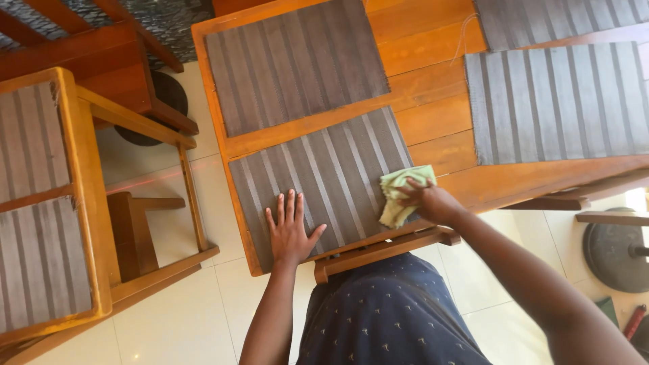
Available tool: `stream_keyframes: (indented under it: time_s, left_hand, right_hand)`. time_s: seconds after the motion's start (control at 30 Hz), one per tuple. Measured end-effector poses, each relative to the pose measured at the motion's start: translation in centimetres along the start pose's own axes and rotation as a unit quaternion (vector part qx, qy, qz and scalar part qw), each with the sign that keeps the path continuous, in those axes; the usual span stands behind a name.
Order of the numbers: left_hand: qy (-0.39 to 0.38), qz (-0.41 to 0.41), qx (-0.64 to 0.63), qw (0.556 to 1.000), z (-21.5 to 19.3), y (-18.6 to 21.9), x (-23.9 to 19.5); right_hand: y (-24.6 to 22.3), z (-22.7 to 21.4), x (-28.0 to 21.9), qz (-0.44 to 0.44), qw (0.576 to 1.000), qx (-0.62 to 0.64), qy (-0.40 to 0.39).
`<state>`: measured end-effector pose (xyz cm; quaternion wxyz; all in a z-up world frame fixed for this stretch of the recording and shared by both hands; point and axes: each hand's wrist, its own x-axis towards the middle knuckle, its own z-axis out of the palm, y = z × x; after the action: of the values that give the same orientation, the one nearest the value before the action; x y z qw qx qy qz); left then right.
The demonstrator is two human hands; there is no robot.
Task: Wipe down restaurant tables and placemats with a cloth.
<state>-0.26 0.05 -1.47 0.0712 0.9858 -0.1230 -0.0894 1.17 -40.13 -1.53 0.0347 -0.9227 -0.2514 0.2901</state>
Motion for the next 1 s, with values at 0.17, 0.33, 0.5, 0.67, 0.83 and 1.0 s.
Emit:
stream_keyframes:
  time_s: [0.17,0.33,0.5,0.67,0.83,1.0]
  left_hand:
    - [-0.002,-0.002,0.014,1.0,0.5,-0.1,0.1]
    - [-0.015,-0.014,0.013,1.0,-0.4,0.3,0.2]
    - [-0.019,-0.017,-0.015,1.0,-1.3,0.6,0.1]
    - [-0.042,-0.026,-0.017,0.999,-2.5,1.0,0.1]
    - [-0.015,-0.022,-0.035,0.999,-1.7,0.6,0.2]
    - [0.024,-0.002,-0.032,0.999,-0.1,0.0,-0.5]
  right_hand:
    - [3.9,0.0,-3.2,0.034,0.997,0.0,0.067]
    - [-0.7,-5.2,-1.8,0.195,0.978,0.065,0.042]
    - [-7.6,-6.7,4.4,0.121,0.912,0.211,0.331]
    - [-15.8,-7.0,10.9,0.01,0.975,0.072,0.209]
    - [-18.0,-10.1,10.6,0.046,0.997,0.027,0.06]
    - [-12.2,-6.3,14.5,0.093,0.985,0.013,0.143]
